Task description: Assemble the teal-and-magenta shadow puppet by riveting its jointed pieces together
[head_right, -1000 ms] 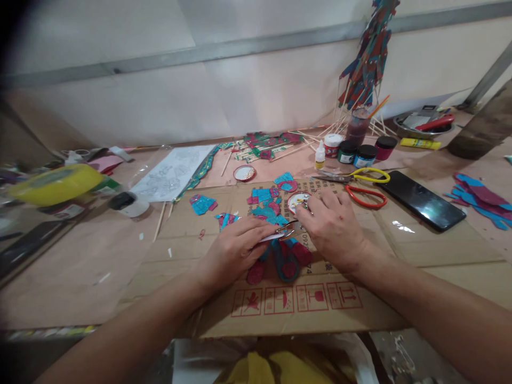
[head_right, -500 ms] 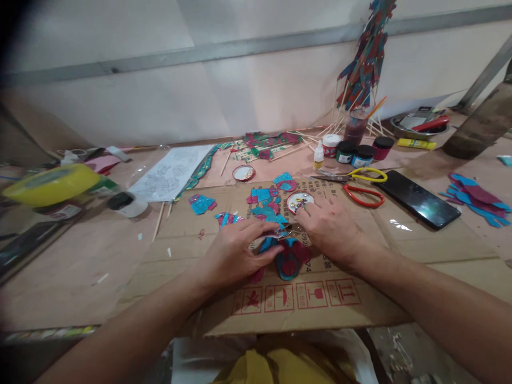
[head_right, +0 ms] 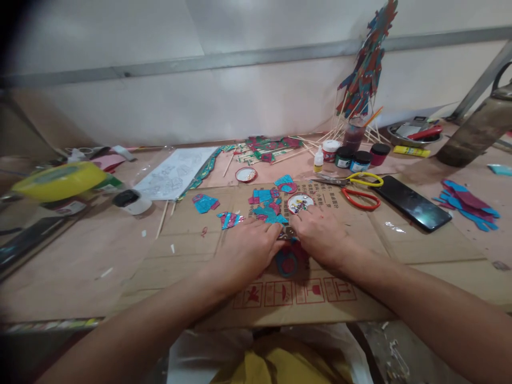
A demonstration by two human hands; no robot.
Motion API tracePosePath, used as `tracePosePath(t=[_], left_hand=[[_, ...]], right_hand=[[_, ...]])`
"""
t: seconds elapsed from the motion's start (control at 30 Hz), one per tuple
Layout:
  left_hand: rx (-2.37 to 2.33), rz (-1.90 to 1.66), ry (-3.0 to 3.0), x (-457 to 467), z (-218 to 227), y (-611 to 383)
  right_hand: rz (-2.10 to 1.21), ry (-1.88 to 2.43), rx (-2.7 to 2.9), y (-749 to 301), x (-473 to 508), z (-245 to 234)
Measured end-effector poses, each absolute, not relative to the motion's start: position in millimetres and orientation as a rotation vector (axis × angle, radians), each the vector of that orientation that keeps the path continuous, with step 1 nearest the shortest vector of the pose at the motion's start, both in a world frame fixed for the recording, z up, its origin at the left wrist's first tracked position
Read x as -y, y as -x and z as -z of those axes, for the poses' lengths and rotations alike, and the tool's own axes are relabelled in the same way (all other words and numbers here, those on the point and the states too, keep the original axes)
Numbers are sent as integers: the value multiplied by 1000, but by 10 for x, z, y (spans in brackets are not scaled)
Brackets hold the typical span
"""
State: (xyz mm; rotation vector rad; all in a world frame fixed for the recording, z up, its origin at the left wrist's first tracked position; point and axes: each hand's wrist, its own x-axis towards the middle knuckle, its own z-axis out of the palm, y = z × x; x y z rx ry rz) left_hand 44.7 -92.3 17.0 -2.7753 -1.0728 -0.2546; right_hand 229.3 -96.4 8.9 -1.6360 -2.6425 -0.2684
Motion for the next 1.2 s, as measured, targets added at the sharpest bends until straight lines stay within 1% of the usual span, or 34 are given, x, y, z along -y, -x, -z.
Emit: tracePosePath(t=[0.13,0.27,0.37,0.43,0.6,0.77,1.07,1.2], left_hand=[[1103,178,2793,897,-214,-449],[1102,14,2766,894,-319,-522],[1081,-45,2802,899,-361,-617],[1044,-35,2850,891,-338,-663],[1055,129,2849,835,-188,-674],[1131,69,2872,805,-219,-643],[1203,69,2881,740,-298,-579],[1240,61,2869,696,-304,-544]], right_hand=[[340,1629,2650,-2279,976,-90],[279,1629,2670,-2268,952,-45],[242,1668,2650,-2274,943,-54],[201,1685,2649,-2284,947,-89],[146,1721,2652,-2294,953,-153],[155,1713,2593,-2298,916,-99],[233,1331,2469,-2389,852,-12],[238,1315,2507,-2429,866,-56]])
